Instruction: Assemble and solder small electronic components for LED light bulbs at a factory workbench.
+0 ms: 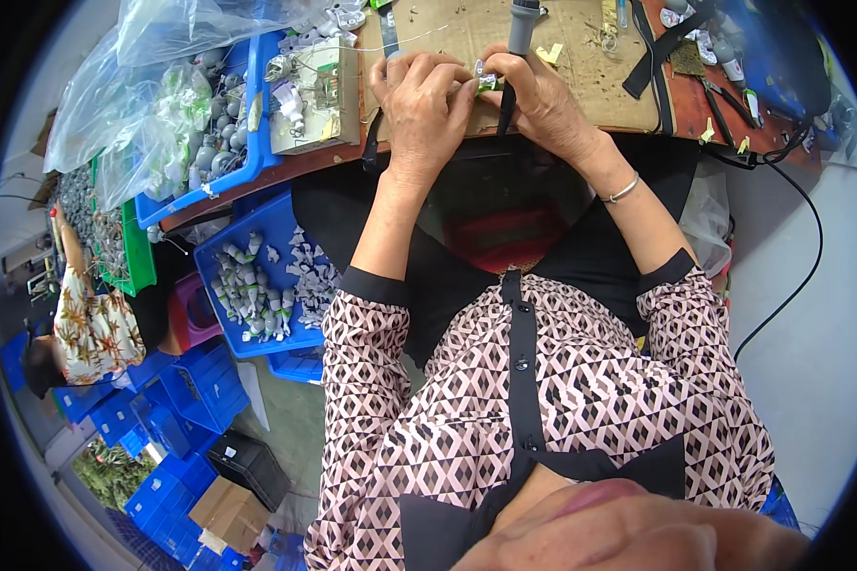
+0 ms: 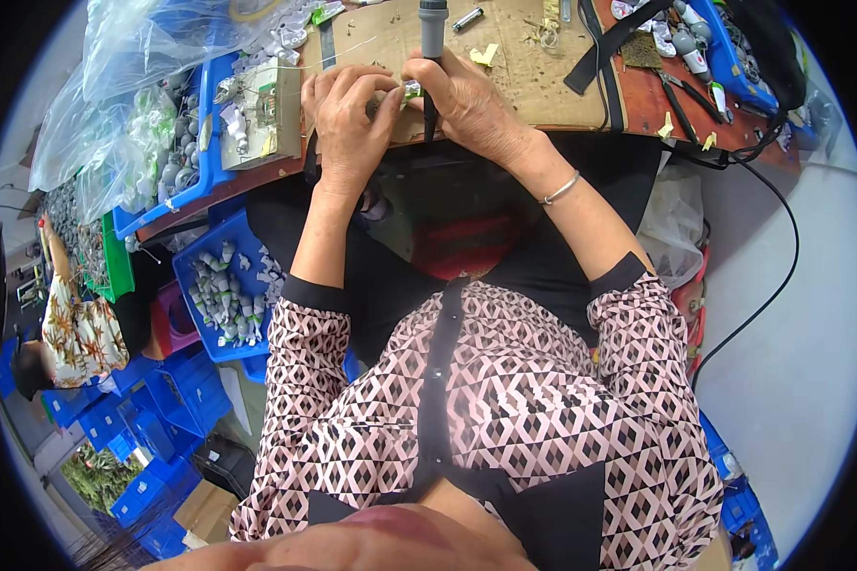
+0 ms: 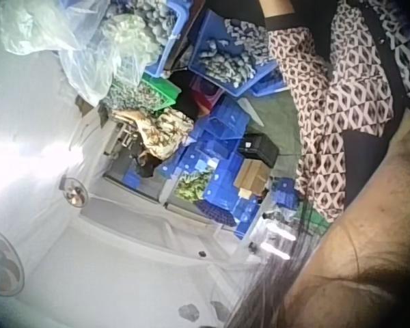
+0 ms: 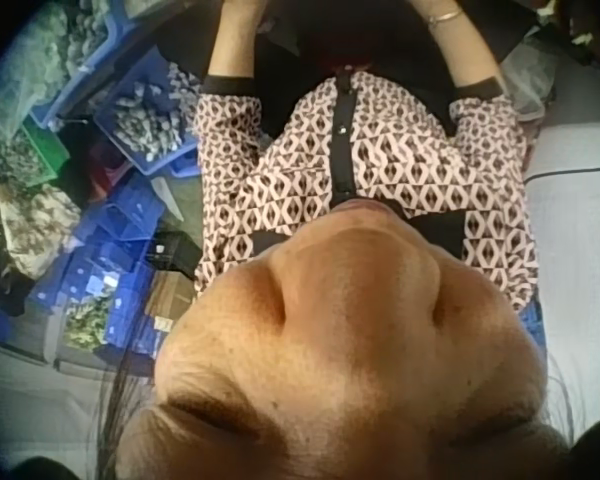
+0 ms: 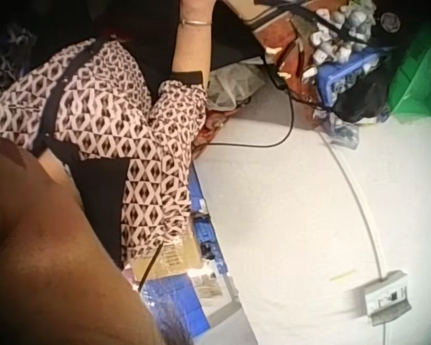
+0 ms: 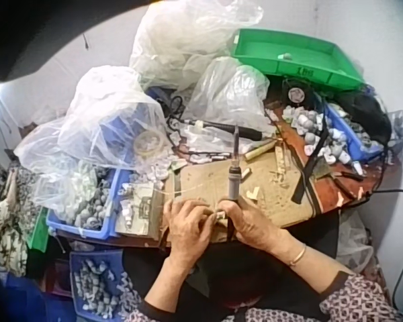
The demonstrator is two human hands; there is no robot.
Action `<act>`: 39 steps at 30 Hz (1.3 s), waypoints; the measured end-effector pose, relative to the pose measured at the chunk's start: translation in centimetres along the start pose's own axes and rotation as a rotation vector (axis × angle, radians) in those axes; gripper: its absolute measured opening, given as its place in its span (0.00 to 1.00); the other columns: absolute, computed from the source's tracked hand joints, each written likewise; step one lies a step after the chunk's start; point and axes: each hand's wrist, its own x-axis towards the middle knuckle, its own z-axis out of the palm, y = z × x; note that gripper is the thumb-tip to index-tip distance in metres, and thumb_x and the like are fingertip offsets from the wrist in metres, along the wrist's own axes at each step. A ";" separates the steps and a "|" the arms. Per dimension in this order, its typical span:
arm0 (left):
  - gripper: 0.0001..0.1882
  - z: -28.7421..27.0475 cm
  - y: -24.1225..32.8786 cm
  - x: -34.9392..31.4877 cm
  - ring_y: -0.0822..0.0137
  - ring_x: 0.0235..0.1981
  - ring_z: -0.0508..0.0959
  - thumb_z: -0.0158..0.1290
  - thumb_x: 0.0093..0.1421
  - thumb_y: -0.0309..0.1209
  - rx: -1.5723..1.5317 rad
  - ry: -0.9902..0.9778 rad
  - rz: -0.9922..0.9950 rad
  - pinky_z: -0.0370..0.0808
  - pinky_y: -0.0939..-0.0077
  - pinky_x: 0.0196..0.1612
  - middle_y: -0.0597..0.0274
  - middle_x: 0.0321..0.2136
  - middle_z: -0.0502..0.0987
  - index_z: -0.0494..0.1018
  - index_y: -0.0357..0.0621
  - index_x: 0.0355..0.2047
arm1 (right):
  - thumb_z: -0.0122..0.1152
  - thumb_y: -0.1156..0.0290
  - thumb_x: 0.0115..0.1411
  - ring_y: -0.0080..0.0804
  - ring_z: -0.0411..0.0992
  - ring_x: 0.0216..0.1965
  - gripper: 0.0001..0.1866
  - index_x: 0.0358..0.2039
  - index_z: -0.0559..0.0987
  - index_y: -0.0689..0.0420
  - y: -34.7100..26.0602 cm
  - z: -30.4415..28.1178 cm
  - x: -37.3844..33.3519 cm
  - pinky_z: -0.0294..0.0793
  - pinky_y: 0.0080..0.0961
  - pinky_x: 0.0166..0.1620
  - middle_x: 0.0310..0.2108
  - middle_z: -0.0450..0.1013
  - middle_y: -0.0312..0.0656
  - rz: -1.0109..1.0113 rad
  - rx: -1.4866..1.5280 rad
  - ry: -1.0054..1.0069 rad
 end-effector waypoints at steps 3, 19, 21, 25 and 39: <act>0.05 0.1 0.1 0.0 0.62 0.46 0.73 0.63 0.53 0.32 -0.014 0.042 -0.001 0.57 0.53 0.59 0.70 0.33 0.78 0.78 0.49 0.27 | 0.69 0.80 0.53 0.49 0.74 0.44 0.28 0.50 0.64 0.54 0.1 0.1 0.1 0.76 0.38 0.43 0.48 0.71 0.45 0.001 -0.016 0.005; 0.05 0.0 0.1 0.1 0.66 0.42 0.76 0.63 0.54 0.31 -0.107 0.065 -0.058 0.57 0.55 0.60 0.69 0.25 0.80 0.79 0.48 0.28 | 0.67 0.78 0.56 0.46 0.76 0.40 0.25 0.50 0.64 0.53 0.0 0.0 0.5 0.77 0.36 0.39 0.48 0.71 0.43 0.029 -0.045 0.041; 0.04 -0.1 0.3 0.1 0.66 0.42 0.76 0.63 0.54 0.31 -0.117 0.072 -0.060 0.57 0.54 0.60 0.69 0.25 0.80 0.79 0.48 0.28 | 0.67 0.78 0.56 0.46 0.76 0.40 0.25 0.50 0.64 0.54 -0.1 0.0 0.5 0.77 0.36 0.39 0.48 0.71 0.43 0.026 -0.041 0.041; 0.04 -0.2 0.7 0.0 0.66 0.42 0.76 0.63 0.54 0.31 -0.103 0.077 -0.037 0.57 0.54 0.60 0.69 0.24 0.80 0.78 0.48 0.28 | 0.67 0.78 0.56 0.45 0.76 0.39 0.25 0.50 0.65 0.54 0.1 -0.1 0.5 0.77 0.36 0.38 0.48 0.71 0.43 0.000 -0.020 0.053; 0.04 0.6 0.7 -0.6 0.65 0.41 0.77 0.63 0.52 0.30 -0.090 0.105 -0.020 0.57 0.53 0.61 0.69 0.23 0.78 0.78 0.50 0.27 | 0.66 0.83 0.54 0.48 0.74 0.42 0.25 0.48 0.65 0.55 0.2 -0.5 -0.3 0.75 0.36 0.41 0.47 0.71 0.46 0.028 0.004 0.019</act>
